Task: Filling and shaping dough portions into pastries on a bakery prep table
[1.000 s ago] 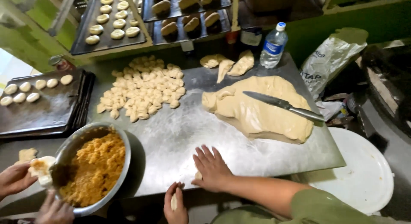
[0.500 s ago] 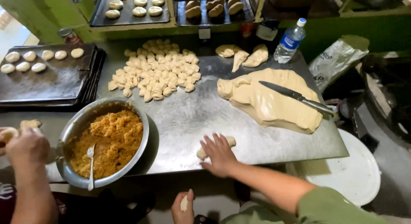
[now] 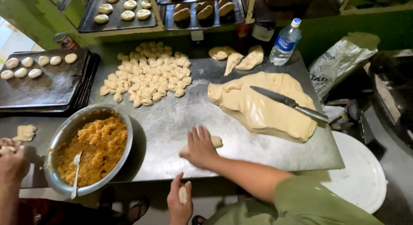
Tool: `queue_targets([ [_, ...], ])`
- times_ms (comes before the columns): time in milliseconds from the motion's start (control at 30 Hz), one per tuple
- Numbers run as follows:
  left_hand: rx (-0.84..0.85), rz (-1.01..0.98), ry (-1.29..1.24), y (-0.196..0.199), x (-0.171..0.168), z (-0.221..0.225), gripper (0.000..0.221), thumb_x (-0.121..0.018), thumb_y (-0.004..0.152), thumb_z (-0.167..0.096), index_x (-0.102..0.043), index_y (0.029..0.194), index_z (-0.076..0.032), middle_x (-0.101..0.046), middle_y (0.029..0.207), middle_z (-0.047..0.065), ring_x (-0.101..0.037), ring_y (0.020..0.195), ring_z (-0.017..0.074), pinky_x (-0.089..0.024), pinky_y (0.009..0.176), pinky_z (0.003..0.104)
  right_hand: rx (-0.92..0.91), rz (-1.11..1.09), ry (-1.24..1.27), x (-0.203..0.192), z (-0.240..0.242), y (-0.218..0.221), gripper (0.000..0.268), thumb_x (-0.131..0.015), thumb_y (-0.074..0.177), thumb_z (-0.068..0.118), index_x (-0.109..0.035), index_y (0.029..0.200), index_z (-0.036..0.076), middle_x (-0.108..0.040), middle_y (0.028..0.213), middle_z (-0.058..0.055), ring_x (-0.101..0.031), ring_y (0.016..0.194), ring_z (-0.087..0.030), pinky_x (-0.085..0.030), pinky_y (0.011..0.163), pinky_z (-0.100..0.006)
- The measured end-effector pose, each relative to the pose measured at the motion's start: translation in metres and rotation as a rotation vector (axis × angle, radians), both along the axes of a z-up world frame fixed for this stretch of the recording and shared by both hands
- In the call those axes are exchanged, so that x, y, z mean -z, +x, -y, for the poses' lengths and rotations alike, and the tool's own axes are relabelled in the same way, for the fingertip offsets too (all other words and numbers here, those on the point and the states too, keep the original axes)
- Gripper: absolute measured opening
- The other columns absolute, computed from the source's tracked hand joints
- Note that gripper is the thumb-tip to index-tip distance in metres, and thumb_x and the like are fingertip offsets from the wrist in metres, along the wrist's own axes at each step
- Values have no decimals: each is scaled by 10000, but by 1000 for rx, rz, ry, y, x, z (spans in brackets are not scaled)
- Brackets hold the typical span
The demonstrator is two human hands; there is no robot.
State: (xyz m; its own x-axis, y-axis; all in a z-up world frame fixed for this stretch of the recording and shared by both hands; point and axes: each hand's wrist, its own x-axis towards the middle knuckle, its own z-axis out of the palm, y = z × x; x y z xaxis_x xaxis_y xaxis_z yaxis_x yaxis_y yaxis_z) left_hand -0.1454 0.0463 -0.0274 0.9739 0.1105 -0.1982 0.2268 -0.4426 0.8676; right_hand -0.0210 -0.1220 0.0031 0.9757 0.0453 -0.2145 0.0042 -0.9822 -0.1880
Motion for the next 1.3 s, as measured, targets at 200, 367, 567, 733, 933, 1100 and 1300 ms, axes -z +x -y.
queue_targets([
  [200, 438, 380, -220, 50, -7, 100, 762, -615, 970, -475, -395, 1530, -7, -497, 1552, 222, -454, 1455, 358, -404, 1152, 478, -452, -219, 237, -12, 67, -56, 760, -417, 984, 464, -227, 1611, 79, -216, 1670, -187, -49, 1564, -405, -5, 1233, -562],
  [367, 92, 748, 169, 208, 57, 118, 532, -565, 1057, -313, -503, 1443, 48, -624, 1249, 312, -577, 1210, 497, -361, 1168, 560, -301, 38, -108, -11, 66, 62, 601, -247, 1061, 198, -180, 1654, 125, -147, 1733, -140, -34, 1575, -454, -27, 1234, -630],
  [567, 141, 660, 644, 231, 54, 97, 648, -574, 1004, -474, -520, 1469, -26, -641, 1333, 228, -537, 1368, 392, -344, 1213, 501, -362, 73, 137, -3, 78, 90, 589, -226, 1055, 229, -287, 1603, 21, -208, 1703, -208, -109, 1575, -447, -136, 1249, -551],
  [733, 234, 536, 367, 106, 39, 93, 512, -484, 1015, -455, -604, 1377, -114, -658, 1350, 123, -546, 1362, 331, -317, 1198, 490, -552, 389, 235, 53, 127, -10, 593, -527, 975, 304, -466, 1501, 36, -492, 1510, -223, -425, 1397, -463, -304, 1136, -576],
  [933, -125, 343, -107, 4, -17, 76, 450, -556, 973, -449, -742, 1152, -81, -748, 1154, 79, -664, 1126, 215, -501, 962, 359, -507, 419, 268, 23, 114, -38, 570, -684, 901, 474, -583, 1357, 148, -608, 1363, -116, -492, 1304, -380, -229, 1110, -716],
  [1100, -226, 123, -26, 1, 7, 46, 323, -762, 848, -419, -679, 784, -114, -786, 818, 11, -670, 764, 161, -511, 751, 329, -659, 360, 309, 39, 53, 3, 797, -815, 791, 545, -559, 1410, 114, -597, 1203, -125, -545, 1049, -370, -343, 1026, -568],
  [1300, -295, 69, -206, 30, -33, 22, 249, -777, 872, -233, -556, 904, -122, -672, 701, 56, -635, 632, 151, -500, 663, 304, -511, -75, 258, -19, 32, 26, 300, -588, 930, 438, -689, 941, 156, -659, 976, -85, -626, 919, -344, -422, 792, -493],
])
